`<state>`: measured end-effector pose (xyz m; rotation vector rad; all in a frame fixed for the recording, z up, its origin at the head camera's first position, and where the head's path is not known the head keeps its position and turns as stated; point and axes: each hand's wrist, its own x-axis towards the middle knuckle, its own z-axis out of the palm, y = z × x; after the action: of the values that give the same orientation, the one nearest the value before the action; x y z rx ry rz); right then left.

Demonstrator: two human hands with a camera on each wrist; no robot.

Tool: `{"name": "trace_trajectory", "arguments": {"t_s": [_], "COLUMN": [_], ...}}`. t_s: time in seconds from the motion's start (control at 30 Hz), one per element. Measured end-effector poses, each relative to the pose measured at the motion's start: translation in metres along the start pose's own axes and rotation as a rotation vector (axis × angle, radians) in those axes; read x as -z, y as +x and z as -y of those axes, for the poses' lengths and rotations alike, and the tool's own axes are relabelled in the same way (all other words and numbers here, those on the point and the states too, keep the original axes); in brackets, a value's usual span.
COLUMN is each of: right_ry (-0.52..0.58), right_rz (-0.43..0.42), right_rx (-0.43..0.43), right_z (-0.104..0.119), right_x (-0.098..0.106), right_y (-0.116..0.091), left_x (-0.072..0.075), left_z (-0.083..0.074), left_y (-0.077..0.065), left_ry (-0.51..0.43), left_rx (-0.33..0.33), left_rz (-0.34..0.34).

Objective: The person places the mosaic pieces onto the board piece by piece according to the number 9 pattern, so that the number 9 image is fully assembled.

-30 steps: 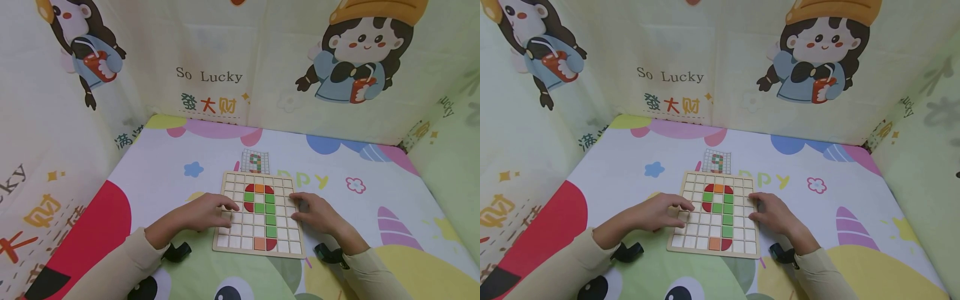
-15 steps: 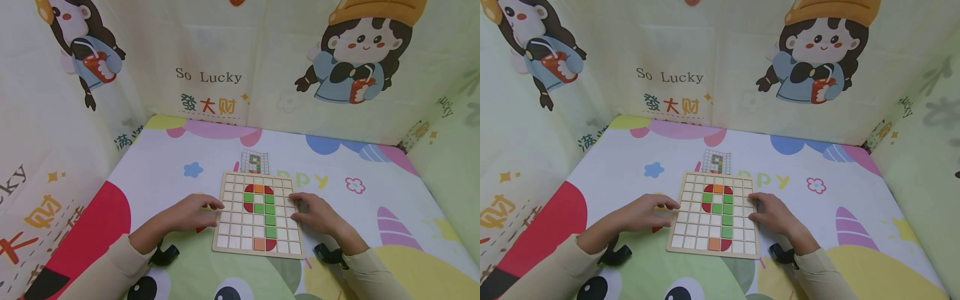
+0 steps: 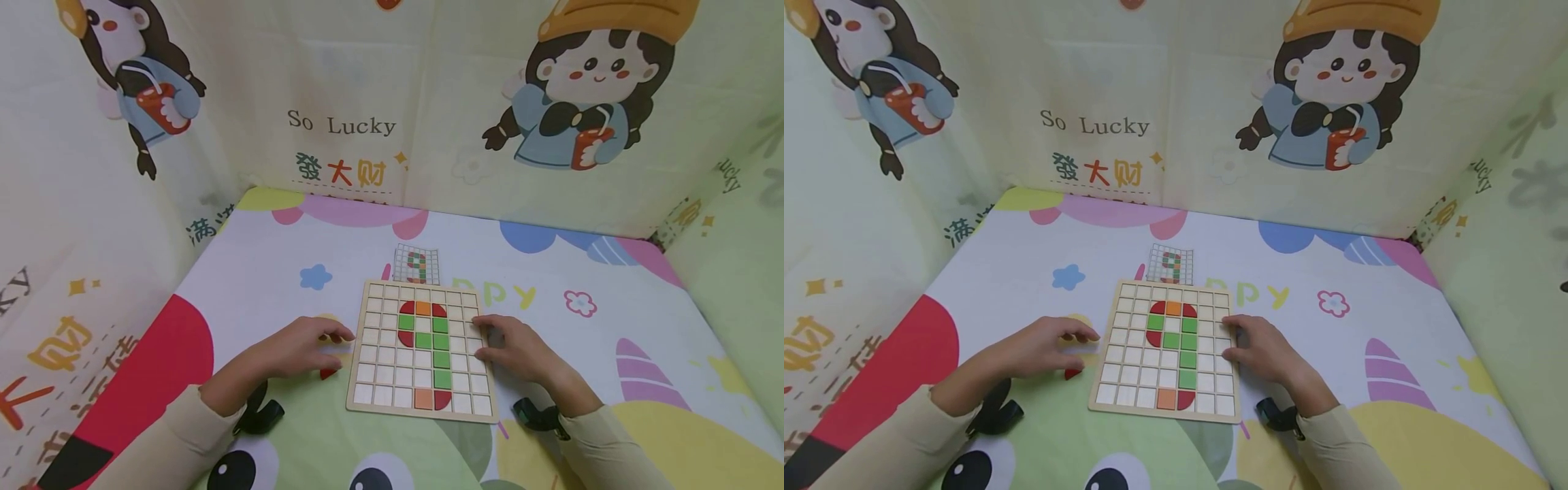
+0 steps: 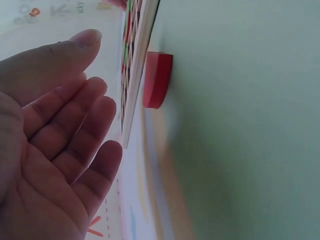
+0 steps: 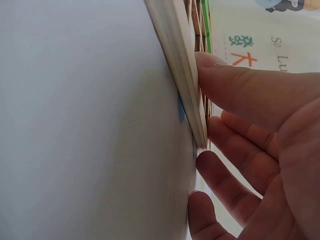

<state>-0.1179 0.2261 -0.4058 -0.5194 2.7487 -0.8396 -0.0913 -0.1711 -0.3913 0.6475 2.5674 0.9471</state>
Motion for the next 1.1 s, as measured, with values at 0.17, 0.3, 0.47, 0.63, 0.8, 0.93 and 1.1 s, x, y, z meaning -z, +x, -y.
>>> {"name": "trace_trajectory", "arguments": {"t_s": [0.17, 0.3, 0.47, 0.63, 0.8, 0.93, 1.1], "right_ry": [-0.005, -0.010, -0.016, -0.021, -0.014, -0.016, -0.017], "right_rz": [-0.006, -0.014, -0.016, -0.017, -0.013, -0.012, -0.012], "right_rx": [0.011, 0.017, 0.024, 0.020, 0.019, 0.017, 0.016], "right_z": [0.000, 0.000, -0.001, -0.002, -0.002, -0.001, -0.001], "right_x": [0.000, -0.001, -0.001, -0.001, -0.001, -0.001, -0.001], "right_y": [0.000, 0.000, -0.001, 0.000, 0.000, 0.000, 0.000], "left_x": [0.001, 0.000, 0.000, 0.001, 0.002, 0.002, 0.003], "left_z": [0.003, 0.006, 0.010, 0.014, 0.017, 0.020, 0.021], "left_y": [-0.002, -0.003, -0.004, -0.005, -0.006, -0.006, -0.007], "left_ry": [-0.011, -0.025, -0.035, -0.051, -0.064, -0.060, -0.030], "left_rx": [0.000, 0.009, -0.020, -0.037, -0.043, -0.067, -0.087], "left_rz": [0.028, 0.049, 0.064, 0.079, 0.104, 0.113, 0.115]}}
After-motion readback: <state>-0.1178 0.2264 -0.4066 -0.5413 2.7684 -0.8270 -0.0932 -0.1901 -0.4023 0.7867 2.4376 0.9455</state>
